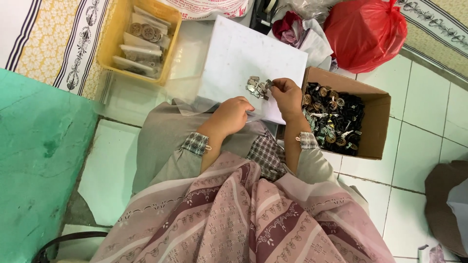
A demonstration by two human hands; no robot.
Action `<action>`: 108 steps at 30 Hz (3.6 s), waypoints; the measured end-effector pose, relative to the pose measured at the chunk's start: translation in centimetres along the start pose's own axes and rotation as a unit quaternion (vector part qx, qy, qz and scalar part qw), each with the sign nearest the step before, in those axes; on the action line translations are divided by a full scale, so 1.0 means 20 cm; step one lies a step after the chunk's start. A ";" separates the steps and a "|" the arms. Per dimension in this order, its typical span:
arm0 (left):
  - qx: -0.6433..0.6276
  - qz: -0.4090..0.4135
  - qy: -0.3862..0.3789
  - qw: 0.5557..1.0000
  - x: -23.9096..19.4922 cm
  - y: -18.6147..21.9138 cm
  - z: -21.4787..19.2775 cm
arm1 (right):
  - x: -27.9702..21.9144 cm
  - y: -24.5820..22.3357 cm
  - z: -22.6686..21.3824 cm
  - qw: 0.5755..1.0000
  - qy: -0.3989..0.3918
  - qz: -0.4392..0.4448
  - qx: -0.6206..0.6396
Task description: The person sorts small metal buckles from a cardboard box and places them on a white surface. They then pick up a plastic bag and place the sorted buckles inside it.
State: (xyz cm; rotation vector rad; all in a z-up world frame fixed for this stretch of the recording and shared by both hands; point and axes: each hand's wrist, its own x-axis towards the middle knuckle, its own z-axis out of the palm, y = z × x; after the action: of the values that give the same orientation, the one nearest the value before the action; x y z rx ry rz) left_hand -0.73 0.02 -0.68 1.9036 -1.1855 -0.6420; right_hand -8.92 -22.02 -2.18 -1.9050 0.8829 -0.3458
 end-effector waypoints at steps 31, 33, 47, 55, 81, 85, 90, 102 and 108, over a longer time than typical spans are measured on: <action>-0.014 0.141 0.196 0.970 -0.24 0.70 -0.54 | -0.59 -0.73 -0.41 0.903 -0.019 -0.428 -0.023; 0.012 0.256 0.261 0.931 -0.28 0.84 -0.67 | -0.52 -0.67 -0.45 0.915 0.045 -0.390 0.087; 0.022 0.257 0.257 0.931 -0.37 0.90 -0.81 | -0.07 -0.11 -0.07 0.968 -0.059 -0.141 -0.200; 0.100 0.251 0.207 0.940 -0.37 0.90 -0.76 | 0.04 -0.16 0.07 0.977 -0.097 0.047 -0.186; 0.001 0.119 0.128 0.985 -0.23 0.68 -0.62 | -0.39 -0.62 -0.25 0.916 0.096 -0.378 0.091; -0.009 0.118 0.112 0.987 -0.20 0.68 -0.54 | -0.54 -0.82 -0.31 0.877 0.067 -0.475 0.036; -0.007 0.112 0.135 0.984 -0.14 0.52 -0.40 | -0.57 -0.82 -0.27 0.843 -0.008 -0.533 -0.070; -0.069 0.173 0.190 0.964 -0.25 0.84 -0.75 | -0.41 -0.61 -0.39 0.886 0.043 -0.452 0.090; 0.051 0.178 0.144 0.972 -0.16 0.79 -0.81 | -0.19 -0.22 -0.21 0.987 -0.005 -0.141 -0.078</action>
State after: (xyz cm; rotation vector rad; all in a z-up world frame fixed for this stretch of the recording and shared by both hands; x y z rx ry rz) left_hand 2.13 4.75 21.53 1.7324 -1.3420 -0.1087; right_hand -12.10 -20.92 4.14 -2.1810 0.6471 -0.4470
